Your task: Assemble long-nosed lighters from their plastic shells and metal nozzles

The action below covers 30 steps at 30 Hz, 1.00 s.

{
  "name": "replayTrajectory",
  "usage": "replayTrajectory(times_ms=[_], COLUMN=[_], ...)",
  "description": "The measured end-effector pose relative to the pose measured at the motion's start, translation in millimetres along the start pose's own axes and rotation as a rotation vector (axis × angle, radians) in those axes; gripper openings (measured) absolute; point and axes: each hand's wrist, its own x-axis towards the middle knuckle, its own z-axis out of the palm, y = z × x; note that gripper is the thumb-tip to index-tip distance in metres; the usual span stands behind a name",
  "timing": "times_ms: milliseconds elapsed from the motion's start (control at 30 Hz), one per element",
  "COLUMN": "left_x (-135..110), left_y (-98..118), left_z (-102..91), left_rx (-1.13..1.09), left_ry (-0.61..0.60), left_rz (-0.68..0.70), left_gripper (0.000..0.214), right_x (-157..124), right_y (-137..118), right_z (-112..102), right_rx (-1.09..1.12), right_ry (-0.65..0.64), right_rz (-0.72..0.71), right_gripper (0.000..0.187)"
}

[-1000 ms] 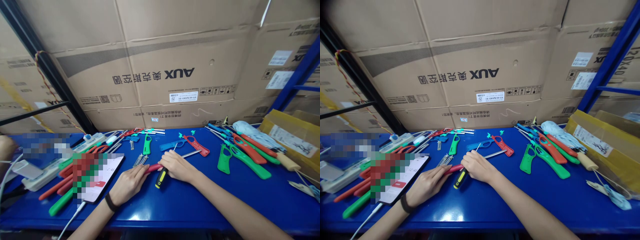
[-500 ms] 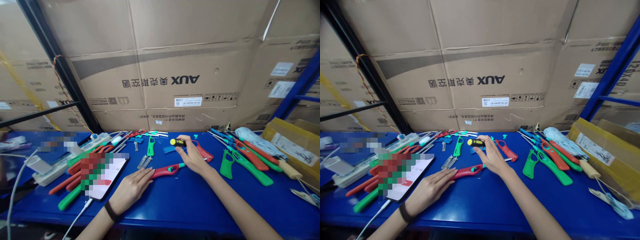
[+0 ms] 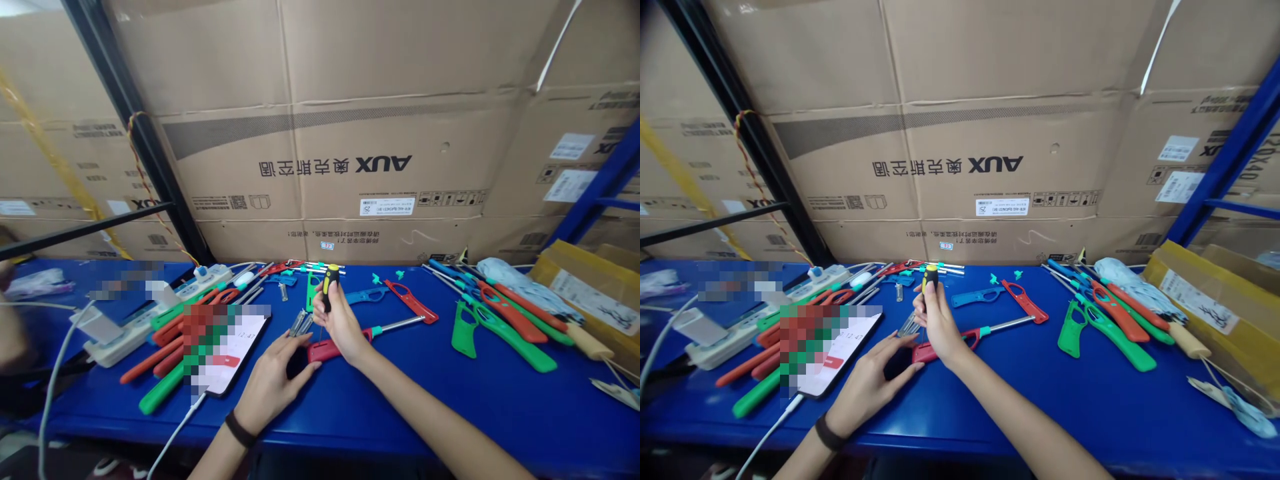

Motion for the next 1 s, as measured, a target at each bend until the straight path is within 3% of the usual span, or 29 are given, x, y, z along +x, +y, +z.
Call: replayTrajectory(times_ms=[233,1000], left_x=[1.8,1.9], left_y=[2.4,3.1], left_z=[-1.2,-0.7], left_rx=[-0.021,-0.052], left_ry=[0.025,0.0], left_rz=[0.061,0.063], left_gripper=[0.029,0.026], right_x=[-3.7,-10.8], right_y=[20.7,20.3], right_z=[10.5,6.6], right_rx=[-0.07,-0.085], right_ry=[-0.001,-0.029], right_rz=[0.078,0.025], right_gripper=[0.043,0.039])
